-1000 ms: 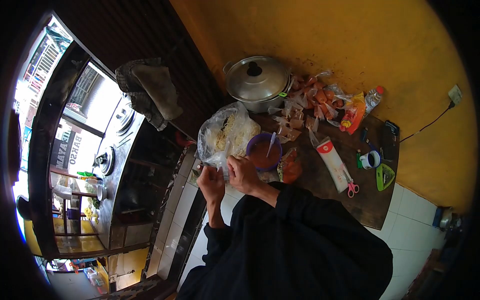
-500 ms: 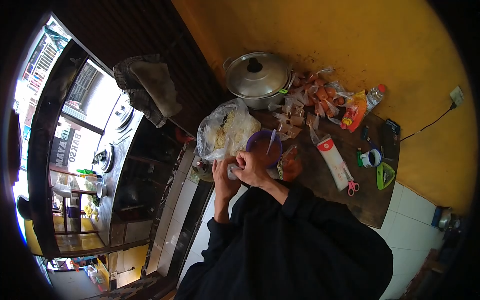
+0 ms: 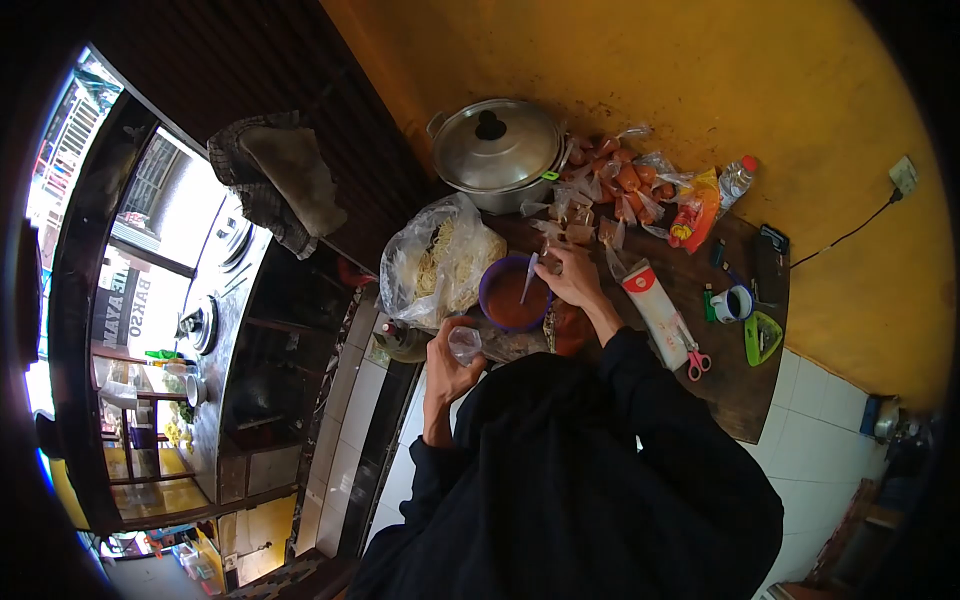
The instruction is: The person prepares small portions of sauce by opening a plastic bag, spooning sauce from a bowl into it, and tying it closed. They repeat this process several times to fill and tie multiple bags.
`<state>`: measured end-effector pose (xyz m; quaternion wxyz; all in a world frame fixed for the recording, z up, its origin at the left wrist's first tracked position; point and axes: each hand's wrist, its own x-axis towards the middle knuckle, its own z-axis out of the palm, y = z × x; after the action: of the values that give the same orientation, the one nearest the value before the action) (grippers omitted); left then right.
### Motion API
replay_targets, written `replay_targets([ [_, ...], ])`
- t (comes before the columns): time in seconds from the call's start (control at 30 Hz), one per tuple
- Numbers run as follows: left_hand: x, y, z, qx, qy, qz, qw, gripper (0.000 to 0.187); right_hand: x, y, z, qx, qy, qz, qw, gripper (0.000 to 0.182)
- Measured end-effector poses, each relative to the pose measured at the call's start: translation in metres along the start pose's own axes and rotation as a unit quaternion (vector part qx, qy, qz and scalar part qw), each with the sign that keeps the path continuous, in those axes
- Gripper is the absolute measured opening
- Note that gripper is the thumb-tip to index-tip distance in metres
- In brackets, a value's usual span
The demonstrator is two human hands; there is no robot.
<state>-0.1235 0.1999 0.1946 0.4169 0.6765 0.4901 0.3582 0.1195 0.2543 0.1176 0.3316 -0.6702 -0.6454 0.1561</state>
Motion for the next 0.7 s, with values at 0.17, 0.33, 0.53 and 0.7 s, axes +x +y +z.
replay_targets([
  [0.17,0.001,-0.007,0.005,0.019,0.009,-0.024,0.999,0.033,0.002,-0.014,-0.002,0.114,-0.008,0.004,0.993,0.023],
  [0.33,-0.001,-0.022,0.012,0.027,0.027,-0.040,0.999,0.025,0.004,-0.029,-0.007,0.175,-0.013,-0.004,0.985,0.021],
  [0.53,0.000,-0.026,0.015,0.043,0.049,-0.030,0.997,0.022,0.002,-0.046,-0.004,0.130,-0.007,0.005,0.992,0.010],
  [0.7,-0.003,-0.025,0.010,0.075,0.046,-0.040,0.995,0.025,-0.004,-0.055,-0.022,0.197,0.087,0.003,0.976,0.005],
])
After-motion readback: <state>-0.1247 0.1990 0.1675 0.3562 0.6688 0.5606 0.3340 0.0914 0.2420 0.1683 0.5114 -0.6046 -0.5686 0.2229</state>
